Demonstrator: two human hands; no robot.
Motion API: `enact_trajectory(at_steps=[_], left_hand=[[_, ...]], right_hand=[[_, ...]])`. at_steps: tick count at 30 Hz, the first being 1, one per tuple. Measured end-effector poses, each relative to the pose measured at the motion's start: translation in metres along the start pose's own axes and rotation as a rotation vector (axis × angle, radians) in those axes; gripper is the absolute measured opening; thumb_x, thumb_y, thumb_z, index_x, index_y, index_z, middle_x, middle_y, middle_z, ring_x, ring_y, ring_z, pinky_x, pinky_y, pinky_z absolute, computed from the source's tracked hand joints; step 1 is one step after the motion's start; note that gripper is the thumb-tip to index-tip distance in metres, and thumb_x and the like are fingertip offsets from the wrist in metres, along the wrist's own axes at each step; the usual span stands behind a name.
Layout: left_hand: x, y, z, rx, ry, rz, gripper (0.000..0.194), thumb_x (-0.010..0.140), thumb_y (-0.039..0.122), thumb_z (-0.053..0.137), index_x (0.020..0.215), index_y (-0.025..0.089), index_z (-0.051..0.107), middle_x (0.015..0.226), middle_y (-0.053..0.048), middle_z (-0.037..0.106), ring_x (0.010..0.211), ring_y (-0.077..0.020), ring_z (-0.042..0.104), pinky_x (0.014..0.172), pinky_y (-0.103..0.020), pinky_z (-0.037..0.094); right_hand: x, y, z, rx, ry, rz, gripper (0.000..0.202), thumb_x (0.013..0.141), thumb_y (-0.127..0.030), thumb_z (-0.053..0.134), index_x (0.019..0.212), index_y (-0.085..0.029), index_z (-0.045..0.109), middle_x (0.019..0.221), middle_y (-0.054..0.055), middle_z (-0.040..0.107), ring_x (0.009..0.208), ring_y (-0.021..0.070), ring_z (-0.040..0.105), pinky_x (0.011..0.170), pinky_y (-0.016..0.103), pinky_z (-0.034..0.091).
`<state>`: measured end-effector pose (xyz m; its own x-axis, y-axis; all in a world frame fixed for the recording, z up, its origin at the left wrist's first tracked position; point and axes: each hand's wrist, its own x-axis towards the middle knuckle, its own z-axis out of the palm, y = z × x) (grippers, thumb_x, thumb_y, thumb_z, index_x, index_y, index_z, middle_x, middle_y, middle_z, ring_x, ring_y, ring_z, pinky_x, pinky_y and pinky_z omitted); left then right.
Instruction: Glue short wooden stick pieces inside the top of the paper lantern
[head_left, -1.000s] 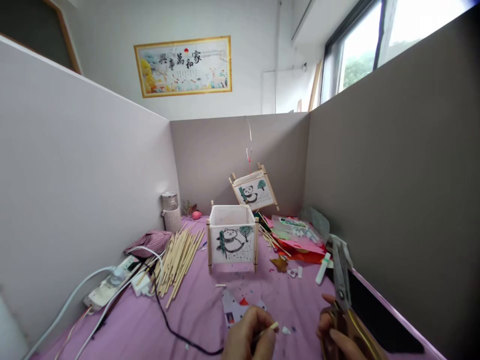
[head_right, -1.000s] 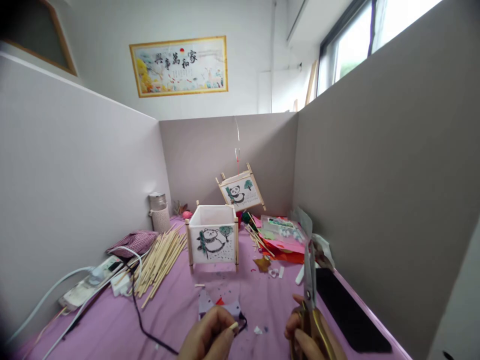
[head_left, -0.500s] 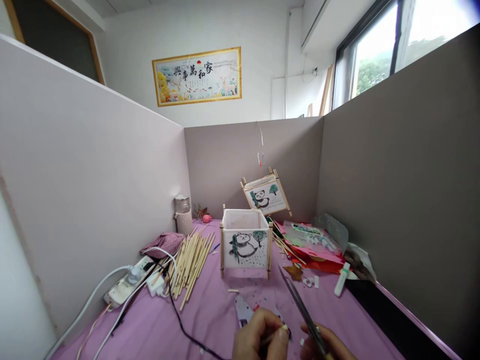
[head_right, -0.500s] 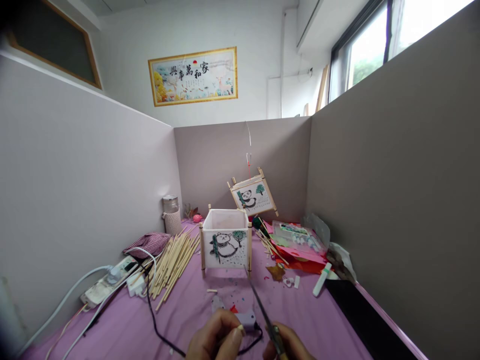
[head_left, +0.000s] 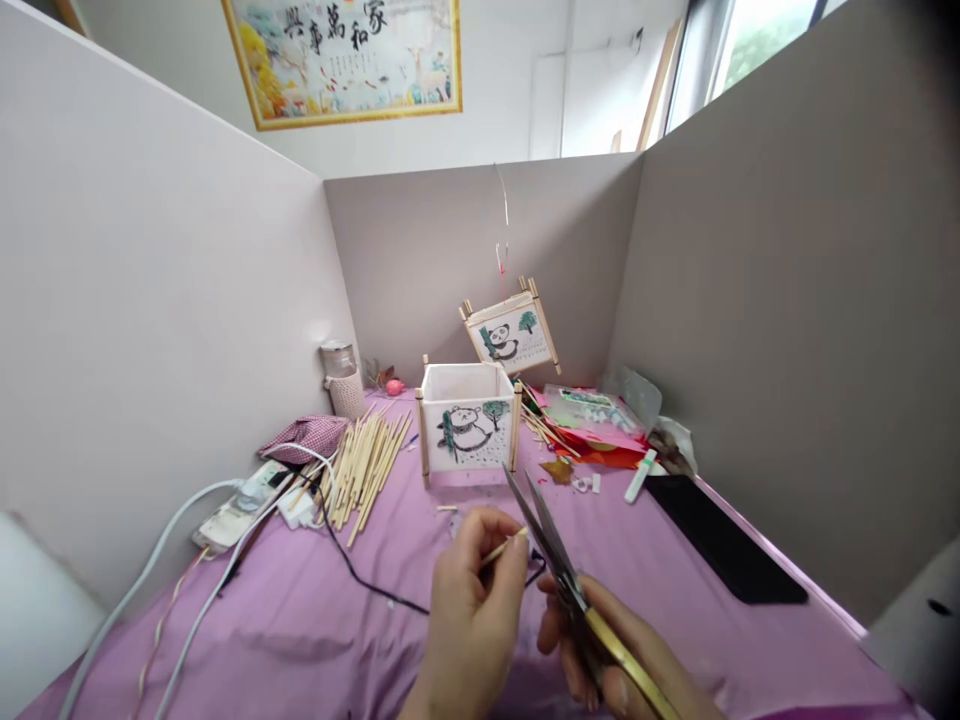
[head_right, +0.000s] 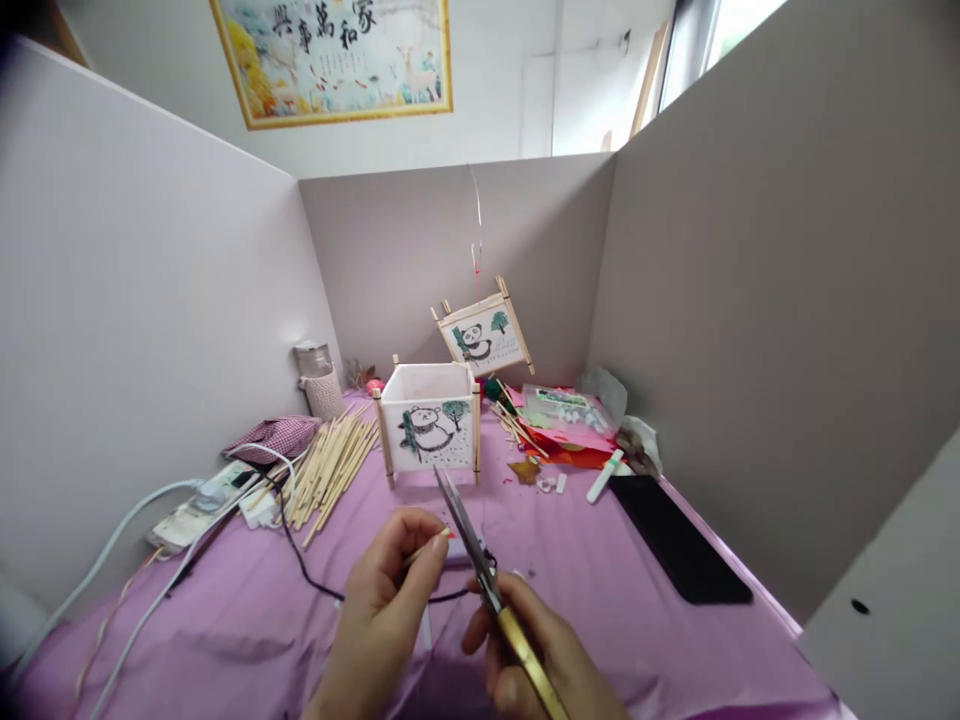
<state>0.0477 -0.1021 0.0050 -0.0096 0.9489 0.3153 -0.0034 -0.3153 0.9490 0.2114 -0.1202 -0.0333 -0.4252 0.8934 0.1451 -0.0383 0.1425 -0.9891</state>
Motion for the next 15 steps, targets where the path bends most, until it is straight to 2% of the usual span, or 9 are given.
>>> enact_trajectory(at_steps=[3,6,10,15], left_hand=[[0.0,0.0,0.001,0.02,-0.009,-0.011,0.019,0.091,0.035,0.05,0.084,0.018,0.052,0.074,-0.001,0.057,0.07,-0.0126,0.052,0.061,-0.021,0.04],[0.0,0.0,0.002,0.086,0.005,-0.002,0.018,0.091,0.034,0.049,0.084,0.017,0.052,0.074,-0.001,0.059,0.07,-0.013,0.054,0.061,-0.022,0.04],[0.001,0.002,0.002,0.229,0.039,0.033,0.018,0.092,0.033,0.047,0.083,0.018,0.052,0.068,0.001,0.057,0.062,-0.0121,0.052,0.057,-0.022,0.038],[0.0,-0.002,0.006,0.352,0.055,0.09,0.018,0.091,0.032,0.046,0.082,0.019,0.052,0.063,0.001,0.055,0.054,-0.0121,0.05,0.051,-0.023,0.035]], right_hand=[[0.004,0.01,0.0,0.02,-0.036,-0.016,0.074,0.068,-0.077,0.056,0.119,-0.024,0.056,0.093,0.007,0.058,0.069,0.0184,0.052,0.062,0.029,0.045],[0.006,0.018,0.0,0.023,-0.036,-0.024,0.07,0.068,-0.074,0.057,0.117,-0.023,0.055,0.092,0.007,0.056,0.07,0.0179,0.05,0.063,0.028,0.045],[0.004,0.01,0.001,-0.042,-0.035,-0.01,0.064,0.07,-0.074,0.056,0.108,-0.022,0.058,0.083,0.005,0.055,0.069,0.0179,0.049,0.065,0.028,0.044],[0.005,0.001,0.004,-0.069,0.024,-0.006,0.07,0.067,-0.081,0.052,0.105,-0.022,0.06,0.076,0.004,0.054,0.066,0.0187,0.05,0.062,0.029,0.045]])
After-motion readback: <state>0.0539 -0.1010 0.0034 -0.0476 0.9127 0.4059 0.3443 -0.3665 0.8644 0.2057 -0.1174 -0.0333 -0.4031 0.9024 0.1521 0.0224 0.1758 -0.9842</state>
